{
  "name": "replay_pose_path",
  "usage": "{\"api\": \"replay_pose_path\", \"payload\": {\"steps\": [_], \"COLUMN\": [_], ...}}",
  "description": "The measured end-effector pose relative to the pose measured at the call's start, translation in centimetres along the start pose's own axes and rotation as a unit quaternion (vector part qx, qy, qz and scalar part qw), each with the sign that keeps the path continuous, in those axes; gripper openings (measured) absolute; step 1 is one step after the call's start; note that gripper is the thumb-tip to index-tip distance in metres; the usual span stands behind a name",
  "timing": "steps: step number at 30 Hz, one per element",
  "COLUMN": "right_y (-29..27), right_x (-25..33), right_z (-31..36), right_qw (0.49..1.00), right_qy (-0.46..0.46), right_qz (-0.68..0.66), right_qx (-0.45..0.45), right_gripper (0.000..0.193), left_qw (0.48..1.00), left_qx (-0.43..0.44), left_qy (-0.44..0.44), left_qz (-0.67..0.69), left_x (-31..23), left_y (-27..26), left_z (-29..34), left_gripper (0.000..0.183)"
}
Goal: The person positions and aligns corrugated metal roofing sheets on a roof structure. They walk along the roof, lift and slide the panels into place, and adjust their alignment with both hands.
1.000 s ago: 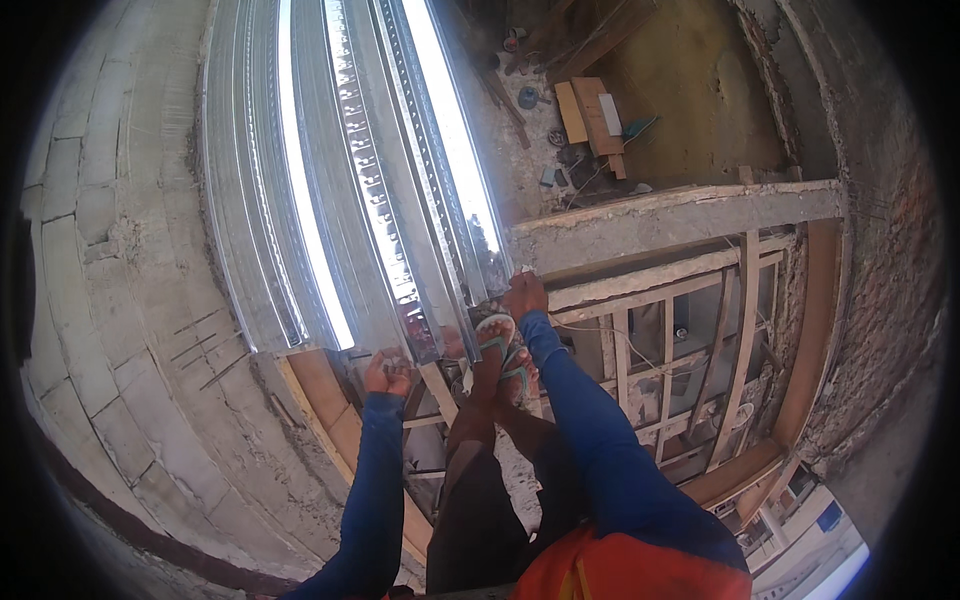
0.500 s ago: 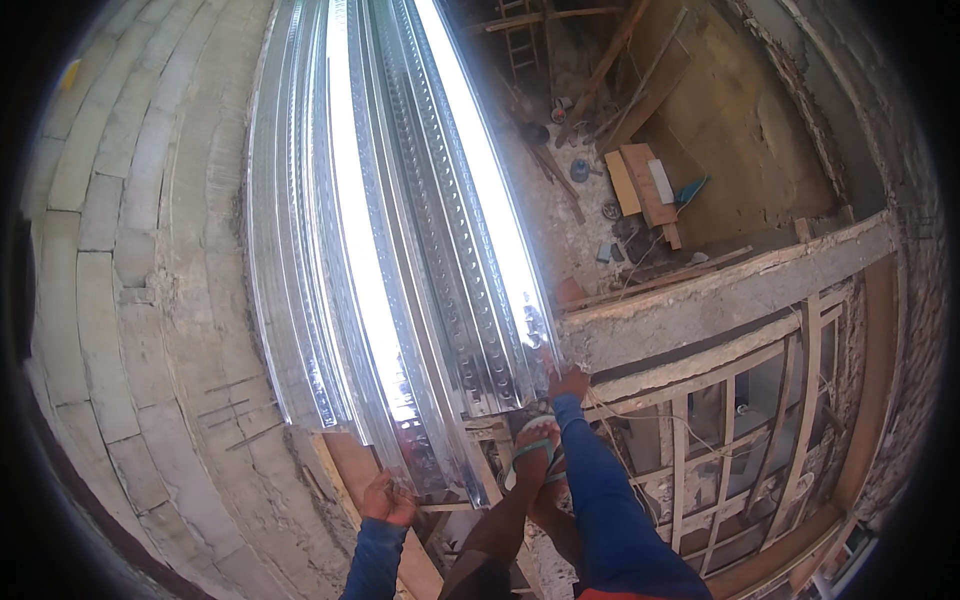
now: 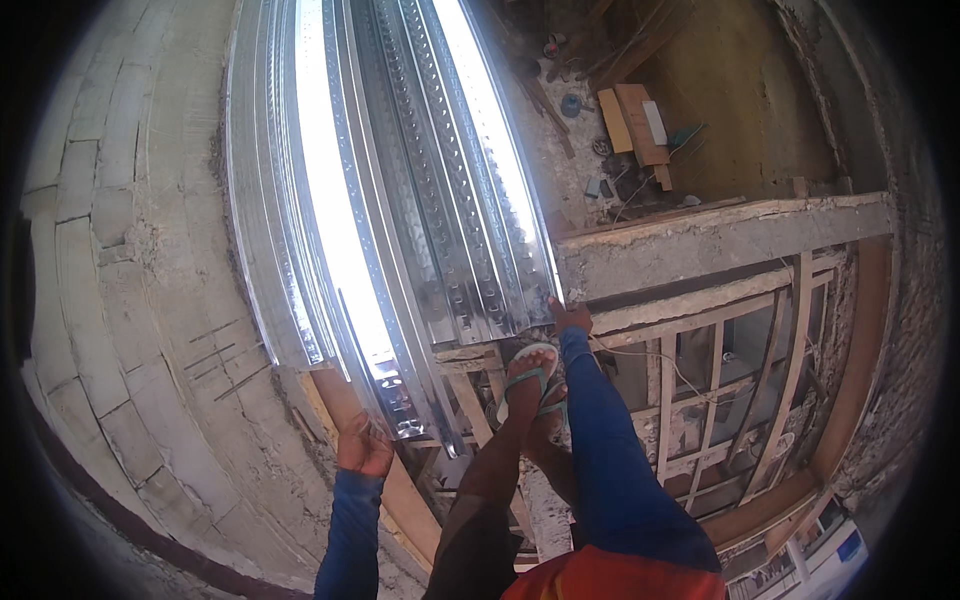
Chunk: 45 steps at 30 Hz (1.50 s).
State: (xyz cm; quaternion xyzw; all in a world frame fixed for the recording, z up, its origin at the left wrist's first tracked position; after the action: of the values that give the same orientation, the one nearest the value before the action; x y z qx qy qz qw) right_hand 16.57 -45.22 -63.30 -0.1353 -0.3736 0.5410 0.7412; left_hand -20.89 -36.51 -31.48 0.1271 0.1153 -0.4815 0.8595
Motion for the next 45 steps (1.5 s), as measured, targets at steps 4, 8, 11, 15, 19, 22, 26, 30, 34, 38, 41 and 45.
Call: {"api": "replay_pose_path", "payload": {"steps": [4,8,11,15,19,22,26,30,34,38,41,45], "right_y": [-1.4,-2.2,-2.0,-0.8,-0.5,-0.6,-1.4,-2.4,-3.9,-4.9,-3.7,-2.4], "right_x": [0.8,2.1,2.2,0.0,0.3,-0.3,0.8,1.7,3.5,4.9,3.8,2.2], "right_z": [1.2,2.4,2.9,0.2,1.0,1.2,2.3,2.8,5.4,6.8,4.5,2.4], "right_qw": [0.998,0.998,0.995,0.995,0.997,0.999,1.0,0.999,0.996,0.992,0.993,0.997], "right_qy": [0.007,-0.011,0.005,-0.006,0.015,0.028,0.011,-0.041,-0.071,-0.103,-0.066,-0.024], "right_qz": [0.048,0.049,0.06,0.079,0.007,-0.007,0.007,0.023,0.031,0.041,0.054,0.008], "right_qx": [0.046,0.027,0.074,0.066,0.076,-0.031,-0.028,0.022,0.052,0.054,0.08,0.072], "right_gripper": [0.073,0.075,0.077,0.076,0.067,0.065,0.065,0.063,0.066,0.068,0.066,0.064], "left_qw": [0.999,0.999,0.996,0.996,0.997,0.996,0.998,0.998,0.996,0.997,0.996,0.999], "left_qx": [-0.022,0.022,0.028,0.049,0.02,0.065,0.069,0.054,0.079,0.047,0.078,0.033], "left_qy": [0.034,0.011,0.02,0.014,0.029,0.015,-0.009,0.0,0.002,0.017,0.005,-0.012], "left_qz": [-0.024,-0.038,-0.077,-0.07,-0.065,-0.065,-0.01,-0.026,-0.045,-0.05,-0.047,-0.002], "left_x": [-0.6,-0.4,0.0,0.2,0.1,-0.1,0.4,0.6,0.6,1.1,1.2,1.8], "left_y": [1.2,-0.5,-0.5,2.0,1.1,0.3,0.9,1.1,0.5,1.4,1.8,1.6], "left_z": [0.9,-0.5,-0.6,-0.3,-0.5,-1.4,-1.4,-1.6,-1.9,-1.3,-1.7,-2.9], "left_gripper": [0.014,0.017,0.018,0.019,0.02,0.021,0.024,0.024,0.023,0.024,0.025,0.025]}}
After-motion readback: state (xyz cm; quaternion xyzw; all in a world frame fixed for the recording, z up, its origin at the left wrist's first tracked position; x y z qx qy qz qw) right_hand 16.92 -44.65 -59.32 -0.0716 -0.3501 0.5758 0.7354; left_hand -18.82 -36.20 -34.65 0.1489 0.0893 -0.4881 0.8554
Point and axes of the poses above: each hand's wrist, its own z-axis away from the middle knuckle, its own y-axis out of the palm, x = y × z, the point moved 6 cm from there along -z, towards the middle knuckle, and after that the axes turned 7 degrees about -z, right-handed, at the moved point
